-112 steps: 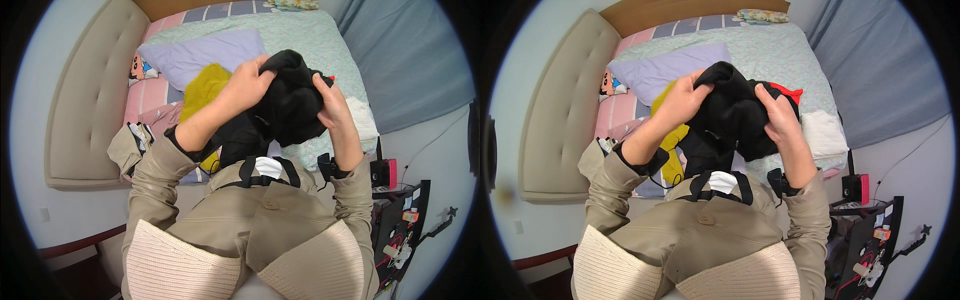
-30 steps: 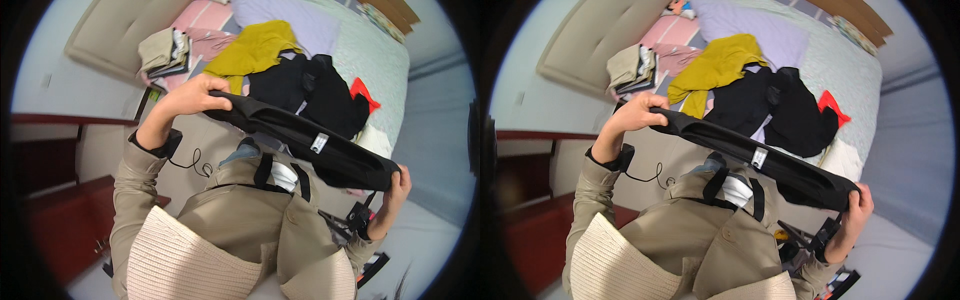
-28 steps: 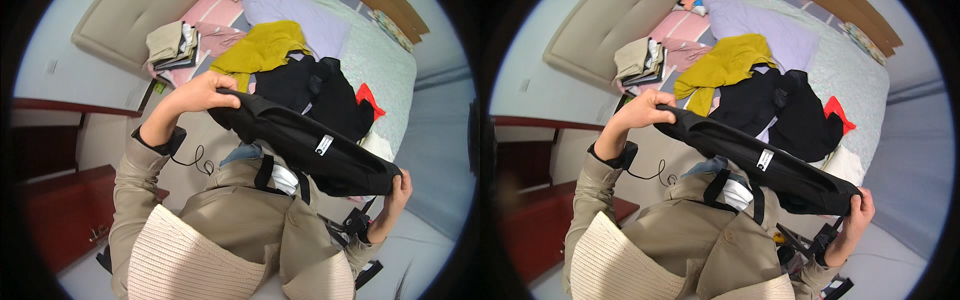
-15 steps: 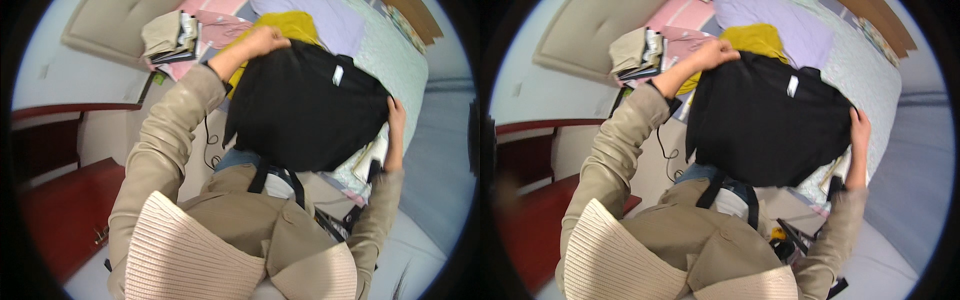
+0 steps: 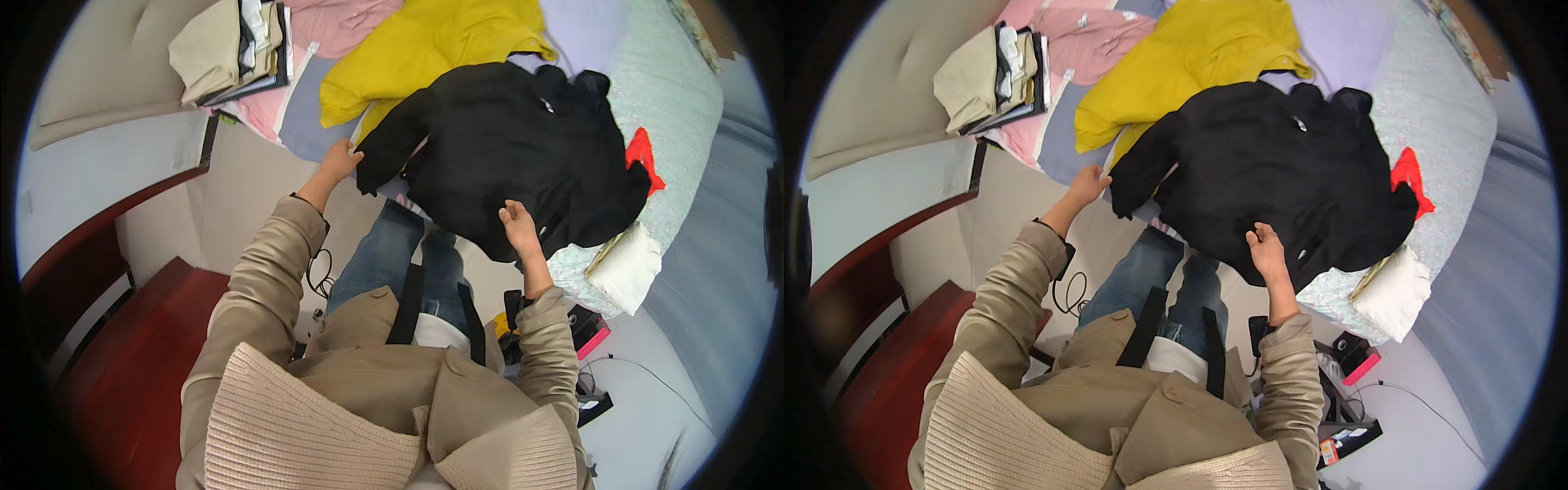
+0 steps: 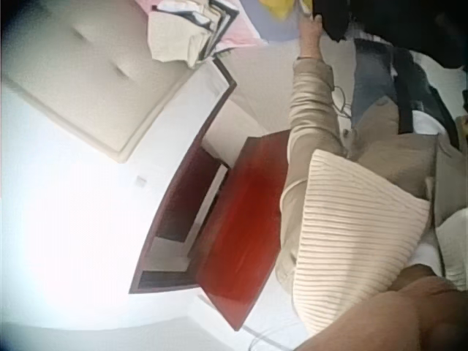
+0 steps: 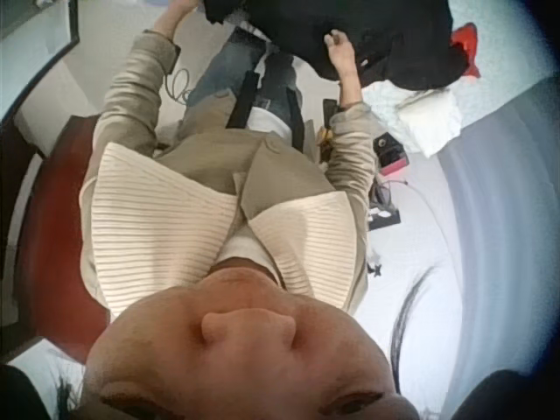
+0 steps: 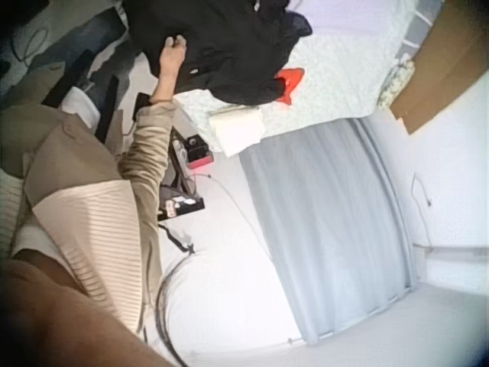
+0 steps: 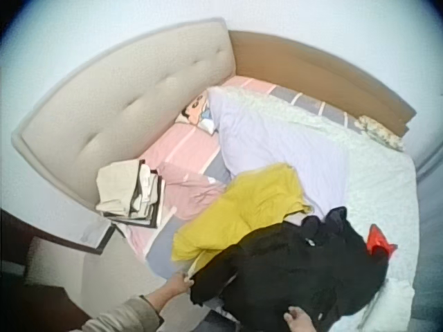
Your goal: The person folds several garments on a bed, including a beige short-sleeved top, a cream zip-up hoodie, a white puffer jacket, and a black jacket. Each item is smoothed, folded, and placed into a growing stack on the bed.
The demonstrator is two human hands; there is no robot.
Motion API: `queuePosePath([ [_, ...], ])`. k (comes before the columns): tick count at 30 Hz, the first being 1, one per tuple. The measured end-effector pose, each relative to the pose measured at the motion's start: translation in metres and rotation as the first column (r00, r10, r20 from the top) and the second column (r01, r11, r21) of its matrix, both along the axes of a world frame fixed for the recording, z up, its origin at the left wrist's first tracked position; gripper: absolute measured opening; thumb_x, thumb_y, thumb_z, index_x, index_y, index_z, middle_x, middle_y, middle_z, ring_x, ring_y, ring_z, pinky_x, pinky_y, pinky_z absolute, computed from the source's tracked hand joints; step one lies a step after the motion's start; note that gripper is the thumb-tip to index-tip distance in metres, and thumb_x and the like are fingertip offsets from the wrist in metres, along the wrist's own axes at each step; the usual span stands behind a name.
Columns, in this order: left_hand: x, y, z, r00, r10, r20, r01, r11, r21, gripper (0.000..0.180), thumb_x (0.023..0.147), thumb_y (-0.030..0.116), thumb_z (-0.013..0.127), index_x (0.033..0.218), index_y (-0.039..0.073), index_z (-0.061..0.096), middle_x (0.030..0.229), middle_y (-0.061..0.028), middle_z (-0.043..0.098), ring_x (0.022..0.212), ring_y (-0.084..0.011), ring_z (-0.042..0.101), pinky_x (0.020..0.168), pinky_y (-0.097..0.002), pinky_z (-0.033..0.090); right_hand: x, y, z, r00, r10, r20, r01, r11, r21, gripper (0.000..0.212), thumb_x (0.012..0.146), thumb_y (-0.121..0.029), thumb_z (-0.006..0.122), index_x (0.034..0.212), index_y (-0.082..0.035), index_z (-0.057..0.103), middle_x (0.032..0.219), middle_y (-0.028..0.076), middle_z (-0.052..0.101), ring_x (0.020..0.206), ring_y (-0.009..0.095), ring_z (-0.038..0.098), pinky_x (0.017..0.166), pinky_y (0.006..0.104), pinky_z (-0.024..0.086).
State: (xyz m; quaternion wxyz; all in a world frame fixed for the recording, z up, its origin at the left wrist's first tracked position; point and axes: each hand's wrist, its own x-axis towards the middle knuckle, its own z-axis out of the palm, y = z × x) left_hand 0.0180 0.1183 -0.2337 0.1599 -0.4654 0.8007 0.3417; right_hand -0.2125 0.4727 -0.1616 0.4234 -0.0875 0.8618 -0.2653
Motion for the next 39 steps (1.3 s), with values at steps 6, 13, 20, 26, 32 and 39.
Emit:
queuePosePath([
  [6, 0.044, -0.005, -0.070, 0.998, 0.039, 0.047, -0.045, 0.991, 0.124, 0.049, 0.073, 0.024, 0.068, 0.111, -0.002, 0.050, 0.108, -0.0206, 0.057, 0.101, -0.0323, 0.055, 0.085, -0.0381, 0.044, 0.023, -0.027, -0.005, 0.984, 0.130, 0.123, -0.138, 0.989, 0.059, 0.033, 0.085, -0.020, 0.054, 0.111, 0.002, 0.054, 0.101, 0.020, 0.062, 0.097, 0.028, 0.059, 0.084, 0.0327, 0.045],
  [13, 0.017, 0.000, -0.113, 0.961, -0.141, 0.236, 0.102, 0.980, 0.171, 0.048, 0.073, 0.027, 0.068, 0.113, 0.005, 0.053, 0.109, -0.0196, 0.056, 0.104, -0.0334, 0.053, 0.090, -0.0389, 0.041, 0.031, -0.037, -0.005, 0.980, 0.142, 0.139, -0.166, 0.970, 0.180, 0.031, 0.085, -0.019, 0.054, 0.108, 0.002, 0.056, 0.097, 0.020, 0.062, 0.092, 0.029, 0.061, 0.082, 0.0330, 0.046],
  [20, 0.045, -0.021, -0.089, 0.958, 0.285, -0.036, -0.284, 0.959, 0.018, 0.038, 0.078, 0.027, 0.057, 0.105, 0.001, 0.054, 0.096, -0.0255, 0.058, 0.094, -0.0389, 0.055, 0.082, -0.0433, 0.044, 0.029, -0.051, -0.011, 0.972, 0.178, 0.154, -0.200, 0.970, 0.136, 0.030, 0.085, -0.019, 0.054, 0.107, 0.002, 0.056, 0.096, 0.021, 0.063, 0.091, 0.029, 0.061, 0.081, 0.0324, 0.046],
  [26, 0.052, -0.092, 0.003, 0.983, 0.146, -0.109, -0.156, 0.984, -0.087, 0.024, 0.082, 0.020, 0.051, 0.086, -0.004, 0.050, 0.080, -0.0281, 0.058, 0.081, -0.0422, 0.058, 0.071, -0.0435, 0.045, 0.014, -0.075, -0.008, 0.974, 0.166, 0.153, -0.172, 0.985, 0.030, 0.029, 0.085, -0.016, 0.055, 0.107, 0.002, 0.057, 0.095, 0.020, 0.063, 0.090, 0.027, 0.062, 0.080, 0.0304, 0.046],
  [32, -0.048, -0.075, 0.114, 0.989, 0.092, -0.116, -0.078, 0.989, 0.124, 0.024, 0.086, 0.021, 0.051, 0.088, -0.003, 0.054, 0.072, -0.0127, 0.060, 0.069, -0.0202, 0.059, 0.063, -0.0321, 0.045, -0.011, -0.074, -0.007, 0.987, 0.065, 0.146, -0.053, 0.995, -0.080, 0.028, 0.085, -0.015, 0.054, 0.107, 0.002, 0.057, 0.089, 0.015, 0.064, 0.083, 0.020, 0.061, 0.078, 0.0274, 0.045],
  [39, -0.170, 0.040, 0.207, 0.645, 0.153, -0.749, 0.501, 0.655, 0.566, 0.042, 0.094, 0.029, 0.044, 0.125, 0.002, 0.037, 0.113, -0.0155, 0.056, 0.103, -0.0208, 0.056, 0.088, -0.0297, 0.042, -0.068, -0.024, -0.009, 0.888, -0.349, 0.299, 0.396, 0.911, -0.116, 0.032, 0.093, -0.027, 0.046, 0.112, -0.004, 0.053, 0.095, 0.005, 0.061, 0.086, 0.013, 0.057, 0.078, 0.0258, 0.043],
])
